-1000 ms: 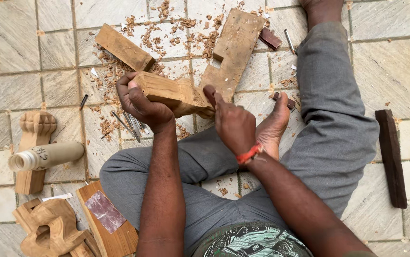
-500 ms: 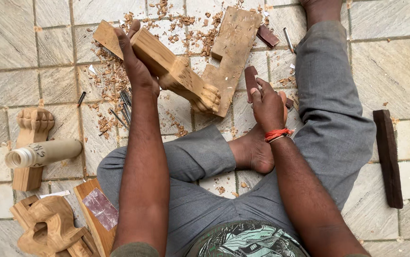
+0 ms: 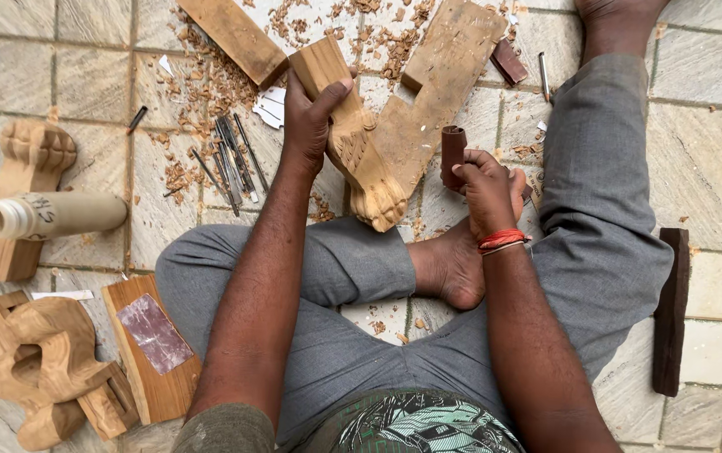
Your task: The person sits on the floor and uses a sanding block to smooth the surface of a carved wooden piece. They rotate the piece to sand different sides and occasionally inspect the work.
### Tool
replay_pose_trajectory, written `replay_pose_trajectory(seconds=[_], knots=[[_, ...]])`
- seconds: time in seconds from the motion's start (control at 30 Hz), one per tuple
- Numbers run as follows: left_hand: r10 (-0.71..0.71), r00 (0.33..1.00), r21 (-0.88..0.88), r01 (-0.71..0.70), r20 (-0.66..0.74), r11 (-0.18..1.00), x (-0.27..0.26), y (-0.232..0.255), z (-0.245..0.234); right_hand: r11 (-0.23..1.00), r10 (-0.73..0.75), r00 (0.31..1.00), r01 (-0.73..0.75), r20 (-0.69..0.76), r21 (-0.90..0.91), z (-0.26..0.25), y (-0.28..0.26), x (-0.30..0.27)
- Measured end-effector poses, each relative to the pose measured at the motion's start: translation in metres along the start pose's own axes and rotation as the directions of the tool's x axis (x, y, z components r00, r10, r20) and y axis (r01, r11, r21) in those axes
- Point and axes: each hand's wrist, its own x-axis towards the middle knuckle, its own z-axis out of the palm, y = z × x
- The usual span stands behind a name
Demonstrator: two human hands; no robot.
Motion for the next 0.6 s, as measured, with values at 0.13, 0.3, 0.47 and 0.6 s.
replay_pose_trajectory(seconds=[0.13, 0.3, 0.47, 0.6], knots=[[-0.049, 0.999, 0.192, 0.052, -0.019, 0.980, -0.007, 0.003, 0.000, 0.996, -0.057, 0.997, 0.060, 0.043, -0.068, 0.010, 0.007, -0.001], [0.016, 0.997, 0.179, -0.003, -0.073, 0.984, -0.007, 0.011, -0.010, 0.882, -0.262, 0.965, 0.251, 0.026, -0.399, 0.022, 0.006, -0.007], [0.093, 0.994, 0.203, -0.079, -0.063, 0.976, -0.003, 0.006, -0.015, 0.873, -0.318, 0.947, 0.308, 0.036, -0.378, 0.038, -0.007, -0.019], [0.150, 0.985, 0.243, -0.126, -0.086, 0.962, 0.000, -0.002, -0.012, 0.890, -0.261, 0.965, 0.224, -0.042, -0.397, 0.051, -0.032, -0.037]])
